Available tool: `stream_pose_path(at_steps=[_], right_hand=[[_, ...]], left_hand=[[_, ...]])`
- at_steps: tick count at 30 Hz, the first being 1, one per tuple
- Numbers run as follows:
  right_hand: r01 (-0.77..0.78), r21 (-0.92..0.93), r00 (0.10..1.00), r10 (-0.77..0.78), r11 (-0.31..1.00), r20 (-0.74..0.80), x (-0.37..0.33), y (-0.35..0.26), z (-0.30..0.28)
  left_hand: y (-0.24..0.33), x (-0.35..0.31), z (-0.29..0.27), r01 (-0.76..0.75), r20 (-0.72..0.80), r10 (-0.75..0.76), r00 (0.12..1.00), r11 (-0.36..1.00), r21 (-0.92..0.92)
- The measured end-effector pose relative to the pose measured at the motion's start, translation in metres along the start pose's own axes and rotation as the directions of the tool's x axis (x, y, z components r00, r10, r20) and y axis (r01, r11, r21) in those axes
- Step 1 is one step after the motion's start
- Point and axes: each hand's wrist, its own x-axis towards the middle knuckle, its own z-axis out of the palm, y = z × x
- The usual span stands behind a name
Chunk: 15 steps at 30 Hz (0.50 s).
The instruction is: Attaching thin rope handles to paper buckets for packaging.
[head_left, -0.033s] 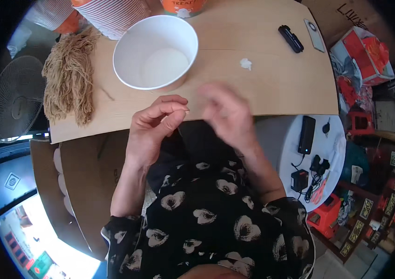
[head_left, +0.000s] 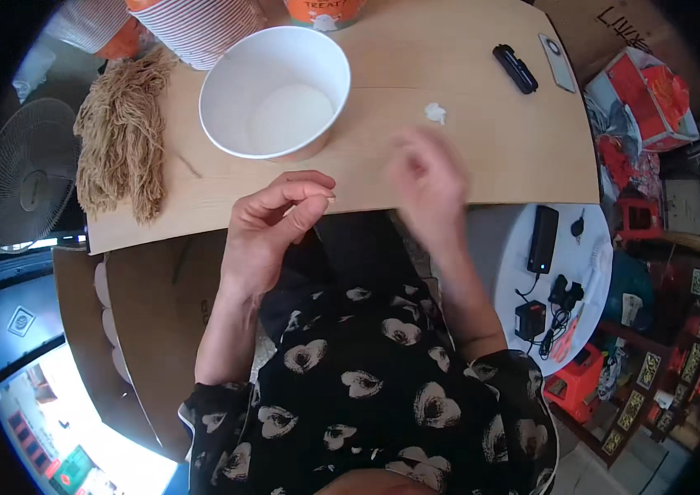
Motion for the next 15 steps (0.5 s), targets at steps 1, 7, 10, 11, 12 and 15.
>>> stream_pose_path(at_steps=[1,7,10,11,12,15], right_hand=[[-0.039,-0.274,0.995,0.013,0.961,-0.096,0.015,0.018,-0.013],[-0.256,-0.599,0.967,0.206,0.759,-0.152,0.051,0.082,-0.040],[-0.192,-0.526,0.978,0.117,0.829,-0.173,0.053,0.095,-0.040],[-0.191,-0.525,0.978,0.116,0.829,-0.172,0.053,0.101,-0.042],[-0.182,-0.503,0.980,0.115,0.845,-0.161,0.053,0.108,-0.046],[-0.061,-0.640,0.993,-0.018,0.766,-0.116,0.051,0.088,-0.047]], left_hand=[[0.004,0.000,0.003,0.015,-0.002,-0.015,1.000,1.000,-0.010],[-0.001,0.015,0.019,0.108,0.014,-0.107,0.994,0.989,-0.103],[-0.005,0.019,0.023,0.112,0.025,-0.109,0.994,0.970,-0.215],[-0.006,0.020,0.023,0.137,0.037,-0.132,0.991,0.957,-0.256],[-0.007,0.020,0.024,0.163,0.051,-0.154,0.987,0.941,-0.297],[-0.009,0.020,0.024,0.148,0.031,-0.146,0.989,0.940,-0.309]])
